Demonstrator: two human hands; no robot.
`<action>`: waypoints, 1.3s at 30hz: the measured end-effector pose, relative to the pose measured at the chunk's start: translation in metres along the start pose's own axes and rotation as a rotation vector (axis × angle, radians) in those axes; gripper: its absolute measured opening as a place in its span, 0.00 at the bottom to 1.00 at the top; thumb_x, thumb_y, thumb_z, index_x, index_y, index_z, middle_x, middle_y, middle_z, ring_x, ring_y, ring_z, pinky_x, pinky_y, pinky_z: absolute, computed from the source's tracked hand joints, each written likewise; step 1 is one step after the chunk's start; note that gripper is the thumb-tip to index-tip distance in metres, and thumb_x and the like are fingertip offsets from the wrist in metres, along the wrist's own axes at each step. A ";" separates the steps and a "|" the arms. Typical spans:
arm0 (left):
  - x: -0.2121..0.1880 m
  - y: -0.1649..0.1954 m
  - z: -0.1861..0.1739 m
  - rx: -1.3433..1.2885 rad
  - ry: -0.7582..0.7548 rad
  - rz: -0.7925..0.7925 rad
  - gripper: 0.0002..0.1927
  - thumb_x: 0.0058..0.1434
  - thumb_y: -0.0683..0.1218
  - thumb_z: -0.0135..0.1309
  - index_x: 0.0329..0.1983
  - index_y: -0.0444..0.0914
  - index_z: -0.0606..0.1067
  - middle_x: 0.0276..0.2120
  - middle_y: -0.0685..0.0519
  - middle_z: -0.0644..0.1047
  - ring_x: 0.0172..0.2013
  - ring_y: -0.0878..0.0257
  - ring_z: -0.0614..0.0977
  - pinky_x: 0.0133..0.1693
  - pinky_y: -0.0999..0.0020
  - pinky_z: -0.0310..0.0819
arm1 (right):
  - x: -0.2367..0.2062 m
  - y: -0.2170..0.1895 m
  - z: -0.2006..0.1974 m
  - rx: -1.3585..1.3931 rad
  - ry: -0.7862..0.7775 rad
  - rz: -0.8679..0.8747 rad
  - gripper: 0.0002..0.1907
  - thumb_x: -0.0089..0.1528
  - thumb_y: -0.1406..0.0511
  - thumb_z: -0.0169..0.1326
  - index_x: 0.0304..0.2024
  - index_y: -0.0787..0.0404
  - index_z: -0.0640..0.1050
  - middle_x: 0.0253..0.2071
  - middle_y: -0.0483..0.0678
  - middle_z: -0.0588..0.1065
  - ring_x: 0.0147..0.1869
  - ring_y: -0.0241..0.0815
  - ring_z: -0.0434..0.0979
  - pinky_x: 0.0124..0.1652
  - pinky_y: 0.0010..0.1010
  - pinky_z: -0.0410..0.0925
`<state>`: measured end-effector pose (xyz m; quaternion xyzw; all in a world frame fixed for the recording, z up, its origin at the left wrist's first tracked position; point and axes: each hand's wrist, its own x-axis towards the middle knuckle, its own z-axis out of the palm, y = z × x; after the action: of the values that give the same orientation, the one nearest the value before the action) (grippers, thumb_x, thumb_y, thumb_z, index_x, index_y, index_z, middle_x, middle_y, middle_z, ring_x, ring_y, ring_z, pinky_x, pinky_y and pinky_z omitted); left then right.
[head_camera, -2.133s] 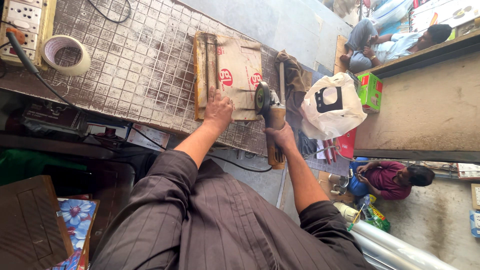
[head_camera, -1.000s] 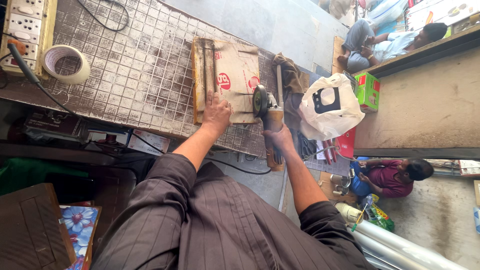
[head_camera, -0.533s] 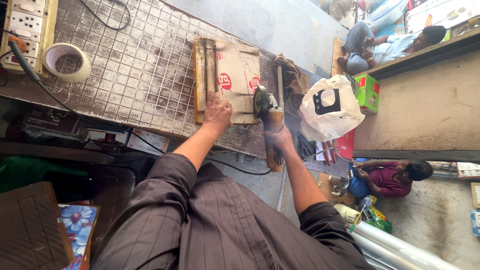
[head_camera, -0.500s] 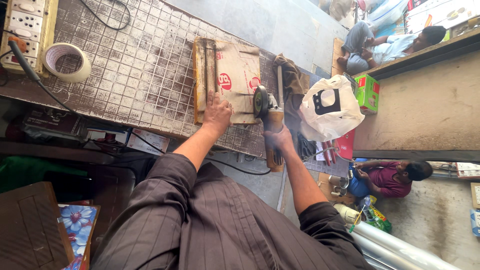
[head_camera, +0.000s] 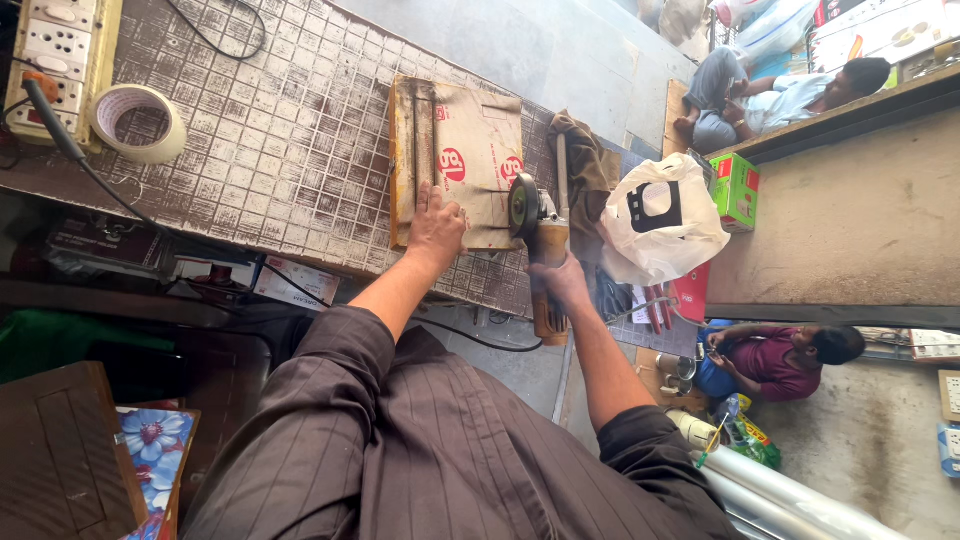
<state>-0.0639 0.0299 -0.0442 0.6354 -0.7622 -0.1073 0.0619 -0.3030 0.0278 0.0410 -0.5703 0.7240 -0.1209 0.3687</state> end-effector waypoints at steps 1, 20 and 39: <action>0.000 0.000 0.000 0.006 0.005 0.003 0.37 0.47 0.64 0.68 0.55 0.40 0.79 0.55 0.50 0.76 0.69 0.41 0.62 0.71 0.42 0.34 | 0.000 0.000 0.000 -0.015 0.009 0.005 0.30 0.47 0.60 0.70 0.50 0.64 0.78 0.42 0.51 0.82 0.45 0.41 0.83 0.46 0.33 0.73; -0.002 -0.004 0.006 -0.036 0.015 0.014 0.36 0.45 0.63 0.69 0.54 0.41 0.79 0.55 0.52 0.76 0.71 0.42 0.59 0.72 0.41 0.34 | -0.001 -0.002 -0.002 -0.015 -0.020 0.027 0.30 0.49 0.60 0.69 0.52 0.64 0.77 0.43 0.52 0.82 0.45 0.41 0.83 0.46 0.34 0.73; -0.002 -0.005 0.007 -0.032 -0.030 0.031 0.36 0.47 0.63 0.68 0.55 0.39 0.78 0.57 0.51 0.73 0.72 0.42 0.57 0.72 0.42 0.33 | 0.007 -0.003 -0.002 -0.054 -0.036 0.089 0.33 0.47 0.58 0.70 0.52 0.64 0.77 0.43 0.52 0.81 0.45 0.41 0.82 0.46 0.34 0.73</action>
<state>-0.0601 0.0320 -0.0521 0.6207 -0.7710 -0.1281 0.0625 -0.3033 0.0199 0.0414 -0.5493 0.7451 -0.0744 0.3709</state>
